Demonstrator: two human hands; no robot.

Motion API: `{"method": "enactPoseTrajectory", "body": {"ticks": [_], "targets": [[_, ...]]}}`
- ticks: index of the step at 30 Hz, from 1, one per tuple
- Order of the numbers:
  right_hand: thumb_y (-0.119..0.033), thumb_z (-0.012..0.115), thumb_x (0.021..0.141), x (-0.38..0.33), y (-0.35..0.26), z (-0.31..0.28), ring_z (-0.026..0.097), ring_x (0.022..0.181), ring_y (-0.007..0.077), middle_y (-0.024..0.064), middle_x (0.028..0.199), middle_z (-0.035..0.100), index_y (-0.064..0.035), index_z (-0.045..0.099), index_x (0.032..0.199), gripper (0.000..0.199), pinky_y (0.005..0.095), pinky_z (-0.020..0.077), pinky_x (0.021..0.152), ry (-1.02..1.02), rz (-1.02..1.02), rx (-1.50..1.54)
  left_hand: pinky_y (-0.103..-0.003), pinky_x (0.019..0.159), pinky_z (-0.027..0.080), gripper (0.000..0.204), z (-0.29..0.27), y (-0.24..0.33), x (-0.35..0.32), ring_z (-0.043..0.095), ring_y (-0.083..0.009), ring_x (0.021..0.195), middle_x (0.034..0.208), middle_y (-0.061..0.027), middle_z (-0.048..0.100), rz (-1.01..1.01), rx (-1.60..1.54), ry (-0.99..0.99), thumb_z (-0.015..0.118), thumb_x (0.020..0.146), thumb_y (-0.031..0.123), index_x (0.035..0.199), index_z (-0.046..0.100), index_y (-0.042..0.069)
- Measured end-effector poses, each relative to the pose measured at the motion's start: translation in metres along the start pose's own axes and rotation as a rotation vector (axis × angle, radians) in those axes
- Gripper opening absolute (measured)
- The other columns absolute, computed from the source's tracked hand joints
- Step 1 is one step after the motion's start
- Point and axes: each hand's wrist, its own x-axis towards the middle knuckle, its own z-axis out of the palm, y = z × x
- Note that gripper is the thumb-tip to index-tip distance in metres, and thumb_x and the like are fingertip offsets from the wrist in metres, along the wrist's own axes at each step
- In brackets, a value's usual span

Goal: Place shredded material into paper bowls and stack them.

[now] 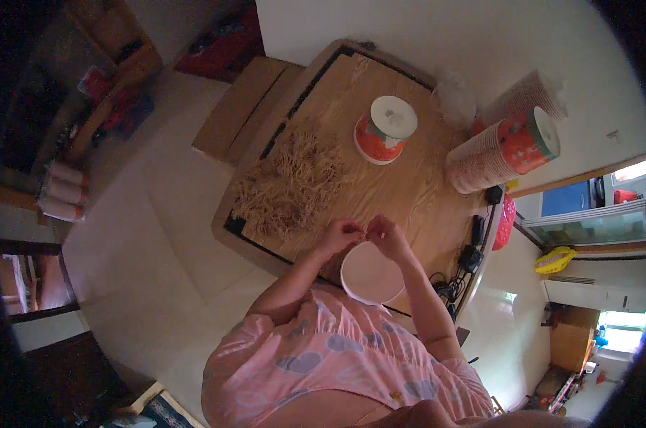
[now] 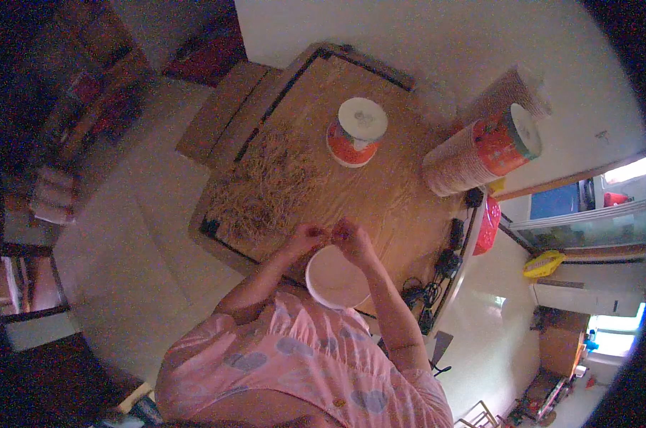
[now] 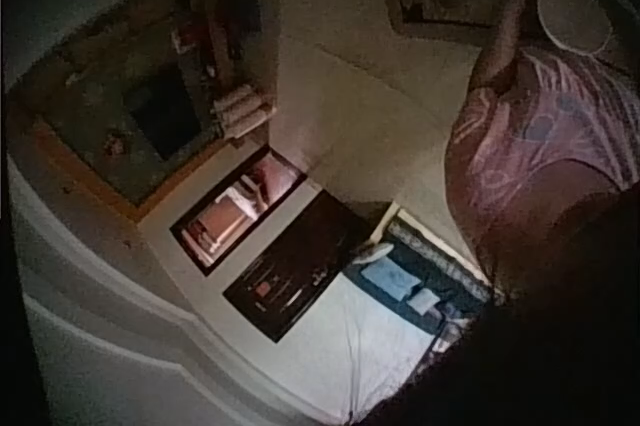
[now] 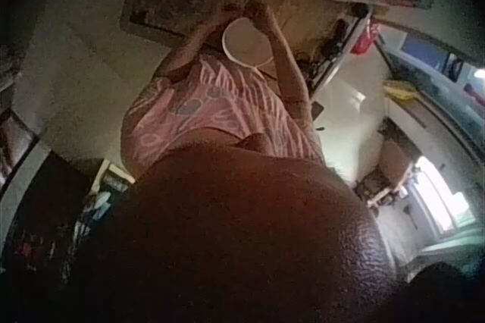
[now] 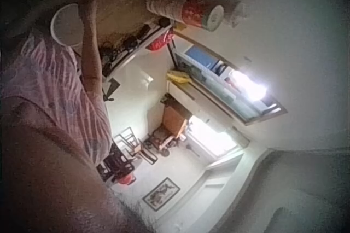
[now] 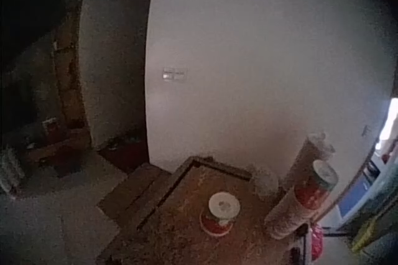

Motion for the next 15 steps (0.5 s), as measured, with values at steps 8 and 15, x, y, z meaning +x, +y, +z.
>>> {"method": "enactPoseTrajectory", "body": {"ticks": [8, 15], "targets": [[-0.011, 0.061, 0.069, -0.007, -0.025, 0.003, 0.057, 0.063, 0.0174, 0.0092, 0.072, 0.060, -0.0040, 0.058, 0.080, 0.013, 0.0289, 0.0458, 0.057, 0.041, 0.041, -0.296, -0.020, 0.054, 0.042, 0.020, -0.007, 0.013, -0.009, 0.053, -0.0084, 0.064, 0.077, -0.0006, 0.058, -0.100, -0.176, -0.033, 0.061, 0.073, 0.009, 0.093, 0.057, 0.007], [-0.011, 0.059, 0.069, -0.014, -0.036, 0.002, 0.057, 0.065, 0.0226, 0.0104, 0.071, 0.060, -0.0045, 0.059, 0.075, 0.009, 0.0315, 0.0457, 0.059, 0.144, -0.024, -0.359, -0.022, 0.063, 0.045, 0.023, 0.003, 0.014, -0.016, 0.055, -0.0112, 0.076, 0.085, -0.0032, 0.057, -0.121, -0.437, -0.029, 0.059, 0.073, 0.001, 0.095, 0.053, 0.005]]}}
